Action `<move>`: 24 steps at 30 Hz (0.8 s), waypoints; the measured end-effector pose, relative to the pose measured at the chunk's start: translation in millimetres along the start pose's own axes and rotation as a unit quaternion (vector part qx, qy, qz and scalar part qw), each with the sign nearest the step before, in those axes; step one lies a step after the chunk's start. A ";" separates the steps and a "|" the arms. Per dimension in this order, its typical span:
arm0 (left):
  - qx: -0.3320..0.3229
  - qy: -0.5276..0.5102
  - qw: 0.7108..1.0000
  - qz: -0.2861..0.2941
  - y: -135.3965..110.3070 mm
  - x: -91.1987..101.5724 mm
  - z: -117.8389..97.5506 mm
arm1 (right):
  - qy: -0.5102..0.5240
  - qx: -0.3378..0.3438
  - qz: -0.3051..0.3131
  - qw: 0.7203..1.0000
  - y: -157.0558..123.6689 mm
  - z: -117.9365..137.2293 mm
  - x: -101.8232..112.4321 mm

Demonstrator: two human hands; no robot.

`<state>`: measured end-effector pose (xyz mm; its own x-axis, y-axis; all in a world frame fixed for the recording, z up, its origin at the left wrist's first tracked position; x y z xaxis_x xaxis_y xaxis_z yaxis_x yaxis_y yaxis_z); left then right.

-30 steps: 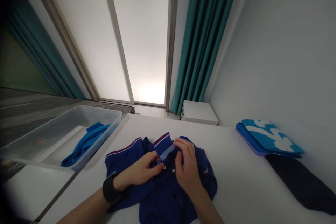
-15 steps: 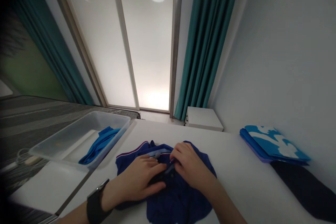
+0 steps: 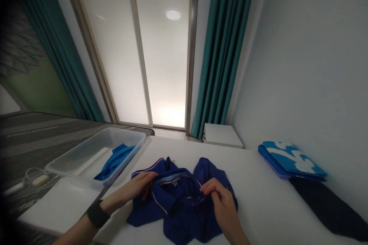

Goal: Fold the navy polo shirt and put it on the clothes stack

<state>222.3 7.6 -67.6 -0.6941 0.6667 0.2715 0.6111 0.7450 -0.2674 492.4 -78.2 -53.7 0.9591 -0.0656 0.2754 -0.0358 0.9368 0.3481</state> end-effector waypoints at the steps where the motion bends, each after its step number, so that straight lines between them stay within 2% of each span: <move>1: 0.000 -0.024 1.000 0.009 2.1 -6.3 0.0 | 0.017 -0.027 -0.030 0.999 3.0 -6.0 4.6; 3: -0.006 -0.058 0.998 0.023 4.7 -18.0 -2.8 | 0.017 -0.075 -0.067 0.995 9.0 -15.4 9.1; 4: -0.005 -0.072 0.997 0.030 5.3 -23.5 -3.9 | 0.006 -0.090 -0.065 0.994 12.0 -17.8 8.3; 8: 0.015 -0.072 0.996 0.057 2.1 -38.9 -8.0 | -0.076 -0.112 0.014 0.991 16.5 -18.4 -3.8; 10: 0.008 -0.063 0.996 0.065 -1.2 -42.7 -13.2 | -0.125 -0.130 0.043 0.983 12.1 -17.4 -4.9; 12: -0.010 -0.085 0.995 0.058 -3.8 -42.7 -19.3 | -0.129 -0.146 0.082 0.977 7.1 -14.4 -6.6; 15: -0.043 -0.171 0.984 0.024 -4.0 -35.7 -25.3 | 0.003 -0.158 0.170 0.973 1.5 -4.4 -17.9; 17: -0.056 -0.236 0.970 0.000 -1.8 -29.5 -25.8 | 0.128 -0.172 0.182 0.960 0.0 2.5 -22.6; 21: -0.090 -0.309 0.947 0.007 2.5 -21.9 -32.0 | 0.293 -0.155 0.114 0.937 6.1 7.5 -20.1; 24: -0.107 -0.282 0.953 0.006 0.8 -15.5 -40.7 | 0.331 -0.123 0.048 0.934 12.9 5.0 -12.7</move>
<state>249.1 -1.4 -34.4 -0.7435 0.6041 -0.2869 0.6424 0.7643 -0.0554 478.4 -67.0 -48.3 0.9215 0.1725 -0.3479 -0.1425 0.9836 0.1103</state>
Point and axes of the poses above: each hand's wrist, its own y-axis towards the middle knuckle, its own x-axis out of the back of the hand, z = x × y, the point moved 8 cm from there along y, towards the middle knuckle, and after that the axes turned 11 degrees about z, right-handed, at the moved point
